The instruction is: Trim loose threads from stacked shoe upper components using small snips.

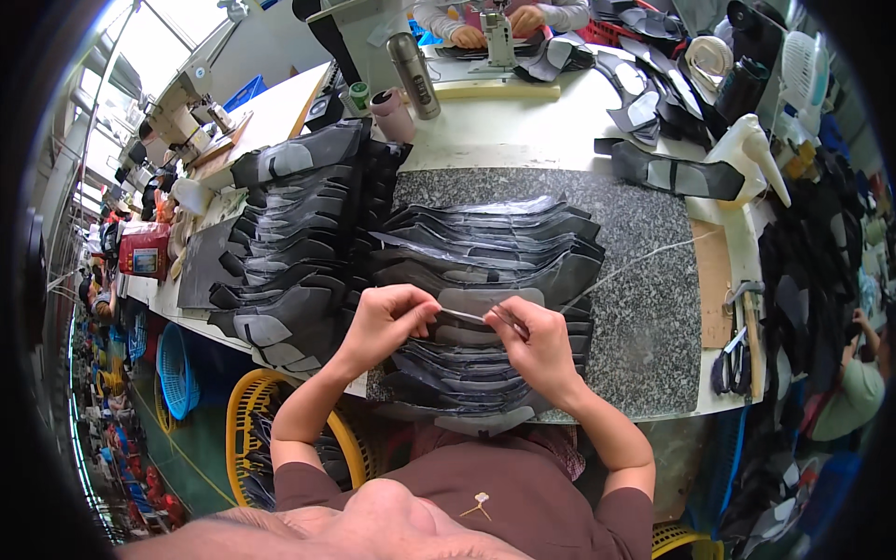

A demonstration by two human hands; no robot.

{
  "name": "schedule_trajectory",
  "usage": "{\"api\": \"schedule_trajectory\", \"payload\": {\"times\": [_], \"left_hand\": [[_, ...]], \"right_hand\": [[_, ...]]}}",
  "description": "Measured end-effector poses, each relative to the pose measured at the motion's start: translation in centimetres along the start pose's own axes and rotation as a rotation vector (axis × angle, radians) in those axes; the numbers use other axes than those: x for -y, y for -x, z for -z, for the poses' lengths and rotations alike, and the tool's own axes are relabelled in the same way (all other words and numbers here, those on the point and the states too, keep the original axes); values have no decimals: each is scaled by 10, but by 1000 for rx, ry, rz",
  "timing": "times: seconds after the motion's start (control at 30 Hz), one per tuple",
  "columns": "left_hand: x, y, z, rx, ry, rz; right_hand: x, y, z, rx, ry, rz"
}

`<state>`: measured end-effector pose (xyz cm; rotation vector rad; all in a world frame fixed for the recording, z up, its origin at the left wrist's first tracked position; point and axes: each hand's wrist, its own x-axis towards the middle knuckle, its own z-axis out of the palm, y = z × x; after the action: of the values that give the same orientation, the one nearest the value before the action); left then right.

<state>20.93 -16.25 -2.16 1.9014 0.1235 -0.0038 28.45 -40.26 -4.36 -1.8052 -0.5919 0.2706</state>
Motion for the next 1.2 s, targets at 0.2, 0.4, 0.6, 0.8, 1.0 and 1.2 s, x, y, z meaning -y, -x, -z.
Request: {"api": "schedule_trajectory", "payload": {"times": [0.2,0.4,0.6,0.8,1.0,1.2], "left_hand": [[9,-20,8,-181,-152,-75],[27,-32,2,-250,-300,-237],[33,-35,4,-377,-429,-262],[12,-29,-8,-401,-673,-392],[-4,-46,-61,-36,-944,-870],[2,-53,-71,-61,-1311,-978]], "right_hand": [[-10,-17,-11,-73,131,89],[-13,-21,-7,-117,190,62],[-19,-17,16,-211,85,-66],[-35,-18,28,-311,76,-81],[-54,-25,22,-381,220,59],[-74,-26,62,-347,153,67]]}}
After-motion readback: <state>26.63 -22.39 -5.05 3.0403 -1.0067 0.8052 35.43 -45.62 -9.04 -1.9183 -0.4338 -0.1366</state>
